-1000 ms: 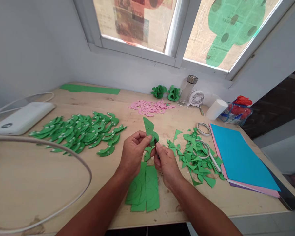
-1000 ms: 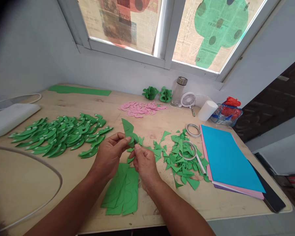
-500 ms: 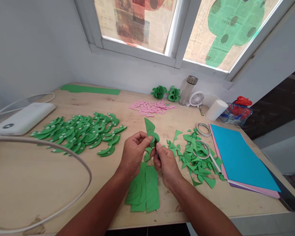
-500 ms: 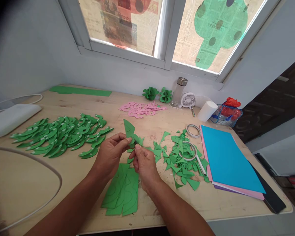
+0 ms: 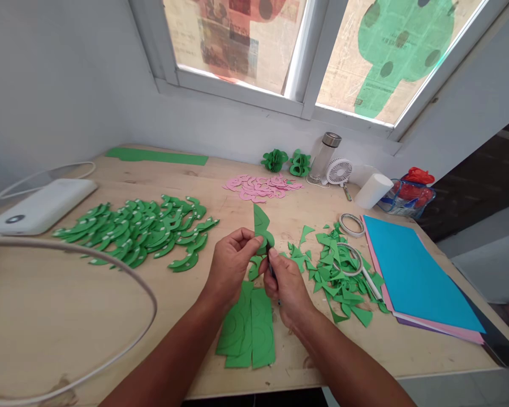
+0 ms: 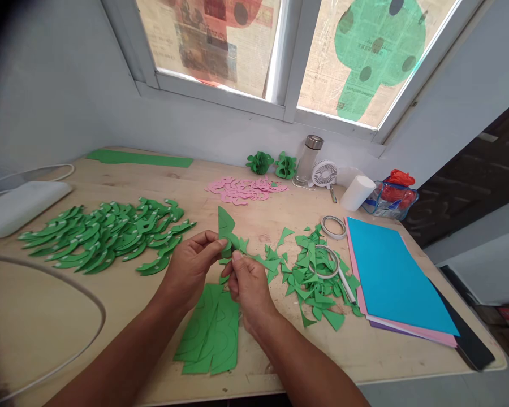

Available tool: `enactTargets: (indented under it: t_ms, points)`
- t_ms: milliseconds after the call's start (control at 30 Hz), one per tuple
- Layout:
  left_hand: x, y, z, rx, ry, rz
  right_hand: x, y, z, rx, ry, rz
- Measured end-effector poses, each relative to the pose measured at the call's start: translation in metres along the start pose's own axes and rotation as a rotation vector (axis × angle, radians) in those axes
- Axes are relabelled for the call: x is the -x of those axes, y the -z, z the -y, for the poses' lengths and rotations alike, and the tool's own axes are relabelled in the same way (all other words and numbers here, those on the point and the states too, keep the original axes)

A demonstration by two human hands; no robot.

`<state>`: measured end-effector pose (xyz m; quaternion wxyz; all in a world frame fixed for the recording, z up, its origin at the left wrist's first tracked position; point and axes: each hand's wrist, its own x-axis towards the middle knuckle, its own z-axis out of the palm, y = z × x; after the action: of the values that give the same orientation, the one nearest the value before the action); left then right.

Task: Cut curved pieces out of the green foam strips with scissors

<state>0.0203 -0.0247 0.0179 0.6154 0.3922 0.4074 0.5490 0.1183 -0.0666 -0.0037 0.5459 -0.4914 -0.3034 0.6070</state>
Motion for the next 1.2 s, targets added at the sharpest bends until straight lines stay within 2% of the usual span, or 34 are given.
enactTargets:
  t_ms: [567, 833, 1200]
  points:
    - [0.0007, -0.0016, -0.0025, 0.018, -0.001, 0.000, 0.0008, -0.0012, -0.0005, -0.023, -0.004, 0.010]
    - [0.0015, -0.0027, -0.0049, -0.044, -0.008, -0.003, -0.0002, -0.0013, 0.0007, -0.021, 0.002, 0.002]
    - [0.0033, -0.0050, -0.0025, -0.025, 0.033, 0.049, 0.0000, -0.0011, 0.0024, -0.040, 0.017, -0.036]
